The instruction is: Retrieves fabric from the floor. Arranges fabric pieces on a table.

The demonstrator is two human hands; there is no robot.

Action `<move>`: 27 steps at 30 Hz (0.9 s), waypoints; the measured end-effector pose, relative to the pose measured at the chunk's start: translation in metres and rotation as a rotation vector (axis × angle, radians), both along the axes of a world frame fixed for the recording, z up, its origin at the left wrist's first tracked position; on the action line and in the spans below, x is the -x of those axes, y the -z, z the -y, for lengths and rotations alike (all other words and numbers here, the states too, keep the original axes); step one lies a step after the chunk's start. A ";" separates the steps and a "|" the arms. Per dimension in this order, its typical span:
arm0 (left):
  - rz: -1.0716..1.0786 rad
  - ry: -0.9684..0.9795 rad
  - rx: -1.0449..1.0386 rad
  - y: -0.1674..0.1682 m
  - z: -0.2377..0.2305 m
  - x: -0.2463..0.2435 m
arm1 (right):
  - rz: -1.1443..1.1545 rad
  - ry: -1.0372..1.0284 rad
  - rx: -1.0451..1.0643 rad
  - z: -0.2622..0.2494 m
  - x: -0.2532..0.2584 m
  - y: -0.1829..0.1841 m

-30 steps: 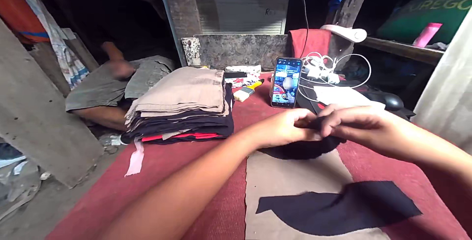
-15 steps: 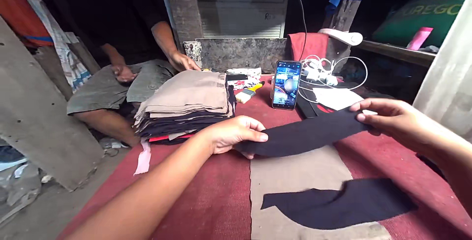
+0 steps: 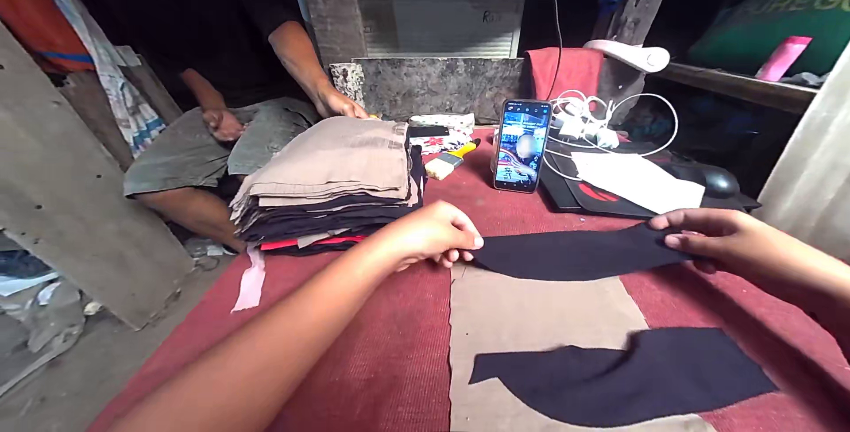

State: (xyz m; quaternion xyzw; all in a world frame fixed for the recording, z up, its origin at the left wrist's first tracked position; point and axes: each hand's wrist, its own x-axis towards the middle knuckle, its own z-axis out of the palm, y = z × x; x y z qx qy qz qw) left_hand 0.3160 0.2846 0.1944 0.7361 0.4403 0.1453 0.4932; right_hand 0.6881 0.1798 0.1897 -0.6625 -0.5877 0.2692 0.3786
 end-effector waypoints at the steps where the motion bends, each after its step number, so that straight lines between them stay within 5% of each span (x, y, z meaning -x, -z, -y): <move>1: 0.007 -0.006 -0.008 0.000 -0.001 0.002 | -0.031 0.002 -0.005 0.001 -0.001 -0.001; 8: -0.236 -0.047 -0.222 0.013 -0.003 -0.004 | 0.154 -0.051 0.202 -0.008 0.001 0.009; 21: -0.359 -0.102 -0.436 0.017 0.007 -0.007 | 0.281 0.015 0.134 -0.012 -0.002 0.013; 27: -0.447 -0.084 -0.646 0.022 0.015 -0.005 | 0.681 -0.021 -0.232 0.001 0.019 0.012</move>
